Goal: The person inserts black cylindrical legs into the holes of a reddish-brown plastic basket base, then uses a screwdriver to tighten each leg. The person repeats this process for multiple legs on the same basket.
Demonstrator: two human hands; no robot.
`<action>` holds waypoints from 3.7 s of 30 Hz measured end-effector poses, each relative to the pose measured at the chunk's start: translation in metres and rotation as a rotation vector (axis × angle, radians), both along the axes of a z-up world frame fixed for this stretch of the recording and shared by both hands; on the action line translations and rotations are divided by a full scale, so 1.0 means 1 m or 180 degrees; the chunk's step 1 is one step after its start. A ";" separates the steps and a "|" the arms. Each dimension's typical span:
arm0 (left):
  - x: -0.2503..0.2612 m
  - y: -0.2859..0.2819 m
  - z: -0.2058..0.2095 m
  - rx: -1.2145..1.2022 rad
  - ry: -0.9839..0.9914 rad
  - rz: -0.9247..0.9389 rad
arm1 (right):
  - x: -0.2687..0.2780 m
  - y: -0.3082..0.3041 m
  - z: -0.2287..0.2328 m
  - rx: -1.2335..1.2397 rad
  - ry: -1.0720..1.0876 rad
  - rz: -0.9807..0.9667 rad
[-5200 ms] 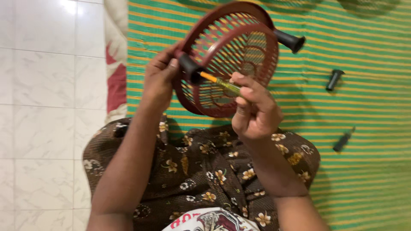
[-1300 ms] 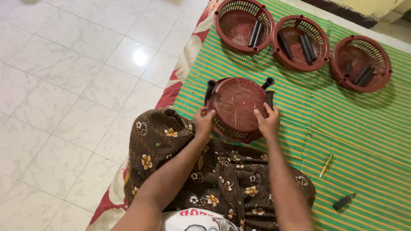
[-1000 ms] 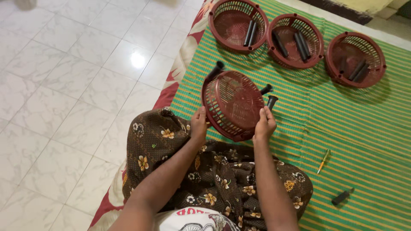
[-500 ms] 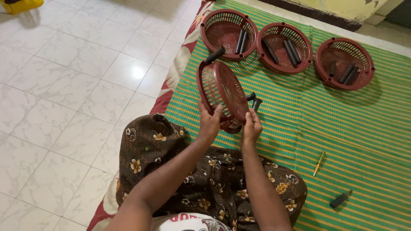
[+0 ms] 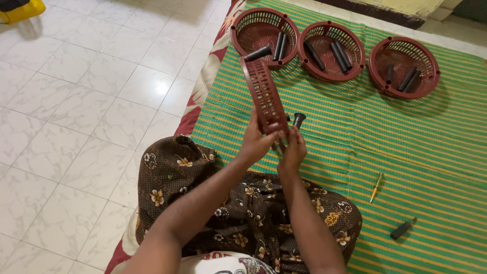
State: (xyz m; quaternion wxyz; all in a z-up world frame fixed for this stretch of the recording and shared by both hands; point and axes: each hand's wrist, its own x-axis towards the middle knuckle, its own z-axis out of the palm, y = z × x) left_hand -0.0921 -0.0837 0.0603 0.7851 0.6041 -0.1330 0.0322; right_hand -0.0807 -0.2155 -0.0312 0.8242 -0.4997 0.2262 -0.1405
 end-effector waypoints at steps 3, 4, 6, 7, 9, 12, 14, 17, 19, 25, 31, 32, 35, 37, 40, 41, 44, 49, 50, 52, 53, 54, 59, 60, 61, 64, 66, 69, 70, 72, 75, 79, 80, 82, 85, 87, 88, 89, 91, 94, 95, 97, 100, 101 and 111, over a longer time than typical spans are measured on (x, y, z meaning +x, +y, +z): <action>0.020 0.003 0.015 -0.0107 -0.0294 0.0186 | -0.002 0.003 0.009 -0.0213 -0.0439 -0.0147; 0.026 0.005 0.019 -0.0205 -0.0080 0.0130 | -0.002 0.003 0.014 -0.0277 -0.0629 -0.0221; 0.036 0.016 0.027 -0.0393 0.0354 0.0017 | -0.002 0.003 0.023 -0.0351 -0.0863 -0.0265; 0.041 0.021 0.031 -0.0529 0.0379 -0.0092 | -0.002 0.000 0.027 -0.0360 -0.0906 -0.0233; 0.049 0.031 0.035 -0.0815 0.0453 -0.0295 | -0.005 -0.004 0.031 -0.0223 -0.1074 -0.0062; 0.055 0.044 0.039 -0.0410 0.0652 -0.0336 | -0.004 -0.020 0.031 0.0232 -0.1342 0.0278; 0.055 0.049 0.040 -0.0306 0.0530 -0.0250 | -0.002 -0.028 0.024 0.0547 -0.1310 0.0404; 0.052 0.051 0.039 0.0051 0.0536 0.0386 | 0.001 -0.035 0.009 0.0920 -0.1405 0.0393; 0.051 0.052 0.036 0.0096 0.0521 0.0840 | 0.004 -0.039 0.001 0.0729 -0.1427 0.0322; 0.049 0.063 0.019 -0.0851 0.0173 0.1189 | 0.007 -0.044 -0.006 0.0622 -0.1485 0.0422; 0.045 0.067 0.016 -0.1184 0.0756 0.1051 | 0.006 -0.046 -0.005 0.0735 -0.1416 0.0762; 0.045 0.069 0.015 -0.1215 0.0771 0.1013 | 0.005 -0.046 -0.004 0.0751 -0.1426 0.0822; 0.047 0.075 0.012 -0.1178 0.0953 0.0734 | 0.002 -0.043 0.003 0.1021 -0.1469 0.0840; 0.047 0.079 0.006 -0.1291 0.0969 0.0499 | -0.001 -0.041 0.011 0.0950 -0.1372 0.0886; 0.044 0.082 0.001 -0.1640 0.0822 0.0142 | -0.004 -0.035 0.025 0.0660 -0.1344 0.1024; 0.042 0.082 0.000 -0.1703 0.0810 0.0025 | -0.004 -0.033 0.028 0.0531 -0.1354 0.1083; 0.036 0.080 0.003 -0.1775 0.0932 -0.0072 | -0.002 -0.030 0.033 0.0451 -0.1277 0.1264; 0.037 0.083 0.013 -0.1532 0.1204 -0.0379 | -0.004 -0.032 0.022 0.0710 -0.1434 0.1485; 0.038 0.085 0.014 -0.1503 0.1243 -0.0487 | -0.004 -0.033 0.021 0.0714 -0.1521 0.1537; 0.039 0.086 0.014 -0.1397 0.1222 -0.0501 | -0.004 -0.033 0.021 0.0827 -0.1375 0.1497; 0.040 0.086 0.013 -0.1319 0.1160 -0.0407 | -0.004 -0.032 0.023 0.0884 -0.1310 0.1472; 0.039 0.085 0.010 -0.1247 0.1117 -0.0308 | -0.006 -0.032 0.024 0.0839 -0.1343 0.1484; 0.038 0.084 0.007 -0.1513 0.0869 0.0042 | -0.011 -0.026 0.041 0.0763 -0.1393 0.1479; 0.037 0.083 0.009 -0.1577 0.0833 0.0105 | -0.011 -0.027 0.045 0.0766 -0.1357 0.1453; 0.036 0.081 0.012 -0.1520 0.0831 0.0141 | -0.012 -0.028 0.047 0.0769 -0.1321 0.1428; 0.029 0.074 0.021 -0.1262 0.0870 0.0250 | -0.011 -0.031 0.048 0.0817 -0.1380 0.1450; 0.026 0.069 0.027 -0.0983 0.0952 0.0329 | -0.010 -0.033 0.044 0.0801 -0.1467 0.1453; 0.024 0.061 0.034 -0.0614 0.0758 0.0688 | -0.006 -0.035 0.037 0.0762 -0.1575 0.1358; 0.024 0.059 0.034 -0.0623 0.0739 0.0679 | -0.006 -0.036 0.035 0.0801 -0.1591 0.1304; 0.024 0.056 0.035 -0.0642 0.0696 0.0665 | -0.006 -0.039 0.033 0.0822 -0.1643 0.1238; 0.021 0.055 0.032 -0.0246 0.0452 0.0704 | -0.005 -0.043 0.033 0.0826 -0.1690 0.1213; 0.021 0.054 0.031 -0.0116 0.0244 0.0532 | -0.004 -0.047 0.030 0.0944 -0.1655 0.1237; 0.023 0.055 0.031 -0.0057 0.0219 0.0470 | -0.004 -0.049 0.027 0.0966 -0.1651 0.1246; 0.027 0.055 0.033 0.0059 0.0214 0.0402 | -0.003 -0.051 0.021 0.1008 -0.1581 0.1204; 0.030 0.055 0.035 0.0138 0.0201 0.0354 | -0.001 -0.054 0.016 0.1169 -0.1705 0.1227; 0.029 0.055 0.036 0.0063 0.0082 0.0275 | -0.001 -0.053 0.016 0.1110 -0.1797 0.1213; 0.028 0.055 0.037 0.0068 0.0120 0.0271 | -0.001 -0.051 0.019 0.0981 -0.1813 0.1178; 0.028 0.056 0.038 0.0073 0.0159 0.0266 | -0.001 -0.048 0.022 0.0852 -0.1828 0.1143; 0.026 0.056 0.038 0.0083 0.0230 0.0270 | -0.004 -0.041 0.032 0.0849 -0.1730 0.1011; 0.022 0.056 0.034 0.0226 0.0294 0.0391 | -0.014 -0.036 0.056 0.0515 -0.1822 0.1011; 0.020 0.056 0.033 0.0362 0.0296 0.0496 | -0.019 -0.033 0.067 0.0352 -0.1899 0.1050; 0.024 0.060 0.036 0.0541 0.0119 0.0681 | -0.020 -0.029 0.095 -0.0094 -0.2257 0.1135; 0.022 0.060 0.034 0.0408 -0.0115 0.0762 | -0.025 -0.031 0.136 -0.0944 -0.2558 0.1280; 0.022 0.058 0.032 0.0192 -0.0092 0.0719 | -0.023 -0.032 0.148 -0.1254 -0.2615 0.1335; 0.017 0.068 0.046 0.2119 -0.1446 0.1147 | -0.006 -0.021 0.148 -0.1383 -0.2613 0.1321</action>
